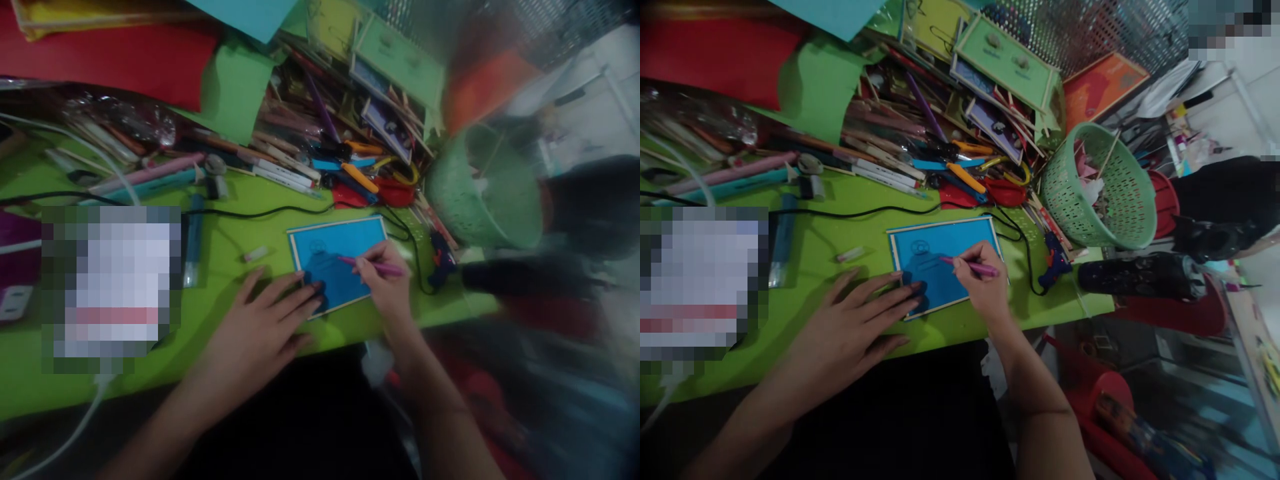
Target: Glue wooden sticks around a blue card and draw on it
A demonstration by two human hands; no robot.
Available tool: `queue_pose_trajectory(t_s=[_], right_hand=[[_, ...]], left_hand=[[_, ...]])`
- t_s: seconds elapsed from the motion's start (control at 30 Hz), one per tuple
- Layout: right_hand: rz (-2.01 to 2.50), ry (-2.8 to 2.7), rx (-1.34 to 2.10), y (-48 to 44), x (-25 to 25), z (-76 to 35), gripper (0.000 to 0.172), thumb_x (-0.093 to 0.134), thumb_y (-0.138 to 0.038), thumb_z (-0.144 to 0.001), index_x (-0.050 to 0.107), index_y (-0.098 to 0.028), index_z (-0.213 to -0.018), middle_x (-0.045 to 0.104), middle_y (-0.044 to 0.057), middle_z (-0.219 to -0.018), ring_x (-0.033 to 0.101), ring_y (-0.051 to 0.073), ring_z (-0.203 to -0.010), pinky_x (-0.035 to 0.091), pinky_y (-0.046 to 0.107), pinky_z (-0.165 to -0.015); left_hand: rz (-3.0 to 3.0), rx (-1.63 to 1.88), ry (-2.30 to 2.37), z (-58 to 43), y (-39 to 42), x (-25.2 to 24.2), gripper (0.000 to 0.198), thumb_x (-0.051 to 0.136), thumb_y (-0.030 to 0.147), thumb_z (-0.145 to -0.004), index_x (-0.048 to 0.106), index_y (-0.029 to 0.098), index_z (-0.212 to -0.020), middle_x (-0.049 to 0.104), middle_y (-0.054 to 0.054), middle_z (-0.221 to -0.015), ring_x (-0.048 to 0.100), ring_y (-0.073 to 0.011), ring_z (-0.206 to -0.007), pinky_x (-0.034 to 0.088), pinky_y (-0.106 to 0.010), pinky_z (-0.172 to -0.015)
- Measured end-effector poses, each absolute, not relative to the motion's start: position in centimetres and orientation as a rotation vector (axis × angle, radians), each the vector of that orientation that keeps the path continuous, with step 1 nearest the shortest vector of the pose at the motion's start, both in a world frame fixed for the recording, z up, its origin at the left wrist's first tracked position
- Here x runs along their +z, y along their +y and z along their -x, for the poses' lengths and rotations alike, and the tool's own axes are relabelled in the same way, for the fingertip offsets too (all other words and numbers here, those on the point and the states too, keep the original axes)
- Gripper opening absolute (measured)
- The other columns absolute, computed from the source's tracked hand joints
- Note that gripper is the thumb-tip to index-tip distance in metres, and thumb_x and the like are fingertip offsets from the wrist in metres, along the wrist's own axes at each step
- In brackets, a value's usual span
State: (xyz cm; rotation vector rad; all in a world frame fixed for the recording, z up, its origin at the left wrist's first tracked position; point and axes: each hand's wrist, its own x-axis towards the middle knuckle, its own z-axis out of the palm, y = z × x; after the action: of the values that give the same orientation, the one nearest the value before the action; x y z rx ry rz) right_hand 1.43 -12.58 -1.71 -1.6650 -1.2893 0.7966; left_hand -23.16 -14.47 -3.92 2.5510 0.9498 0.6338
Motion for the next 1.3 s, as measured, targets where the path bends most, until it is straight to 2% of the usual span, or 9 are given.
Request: queue_pose_trajectory(t_s=[0.17,0.33,0.47,0.8,1.07,1.3], right_hand=[[1.656,-1.328,0.787,-12.42,-1.39,-1.12,0.012,0.069,-0.027,-0.083,0.058,-0.023,-0.079,0.065,-0.004,-0.065,0.055,0.010,-0.054,0.044,0.024,-0.052],[1.642,-1.372,0.776,-12.31,-1.30,-1.07,0.012,0.069,-0.030,-0.084,0.059,-0.023,-0.079,0.066,-0.004,-0.066,0.058,0.011,-0.054,0.046,0.024,-0.052],[1.660,-1.406,0.724,-12.37,-1.40,-1.09,0.013,0.069,-0.031,-0.084,0.058,-0.024,-0.080,0.065,-0.004,-0.068,0.062,0.012,-0.060,0.048,0.025,-0.055],[1.688,-1.419,0.681,-12.34,-1.33,-1.09,0.013,0.066,-0.031,-0.083,0.056,-0.024,-0.077,0.062,-0.005,-0.063,0.058,0.012,-0.058,0.045,0.026,-0.055],[1.702,-1.415,0.667,-12.39,-0.93,-0.98,0.014,0.065,-0.030,-0.082,0.055,-0.025,-0.072,0.059,-0.004,-0.062,0.053,0.013,-0.058,0.042,0.027,-0.055],[1.695,-1.401,0.681,-12.45,-1.10,-1.16,0.014,0.065,-0.028,-0.080,0.055,-0.025,-0.071,0.057,-0.005,-0.062,0.051,0.013,-0.058,0.040,0.027,-0.055]], left_hand=[[-2.567,0.633,0.909,23.38,-14.33,-4.16,0.037,0.053,0.042,-0.108,0.065,0.025,-0.138,0.069,-0.001,-0.145,0.056,-0.0283,-0.140,0.016,-0.057,-0.131],[-2.529,0.613,0.917,23.35,-14.26,-4.24,0.038,0.054,0.043,-0.106,0.067,0.027,-0.138,0.069,-0.003,-0.144,0.057,-0.0301,-0.139,0.023,-0.059,-0.128],[-2.538,0.606,0.924,23.32,-14.24,-4.13,0.037,0.054,0.042,-0.107,0.068,0.026,-0.137,0.069,-0.002,-0.144,0.057,-0.0296,-0.139,0.022,-0.058,-0.128],[-2.543,0.587,0.959,23.31,-14.38,-3.97,0.035,0.053,0.044,-0.108,0.065,0.030,-0.137,0.067,0.005,-0.147,0.055,-0.0248,-0.142,0.018,-0.052,-0.130],[-2.529,0.629,0.918,23.26,-14.40,-4.15,0.038,0.053,0.042,-0.107,0.067,0.026,-0.138,0.070,-0.004,-0.143,0.057,-0.0313,-0.139,0.022,-0.060,-0.127],[-2.516,0.592,0.941,23.23,-14.39,-3.95,0.035,0.055,0.041,-0.107,0.067,0.027,-0.137,0.069,-0.002,-0.144,0.057,-0.0301,-0.140,0.024,-0.060,-0.127]])
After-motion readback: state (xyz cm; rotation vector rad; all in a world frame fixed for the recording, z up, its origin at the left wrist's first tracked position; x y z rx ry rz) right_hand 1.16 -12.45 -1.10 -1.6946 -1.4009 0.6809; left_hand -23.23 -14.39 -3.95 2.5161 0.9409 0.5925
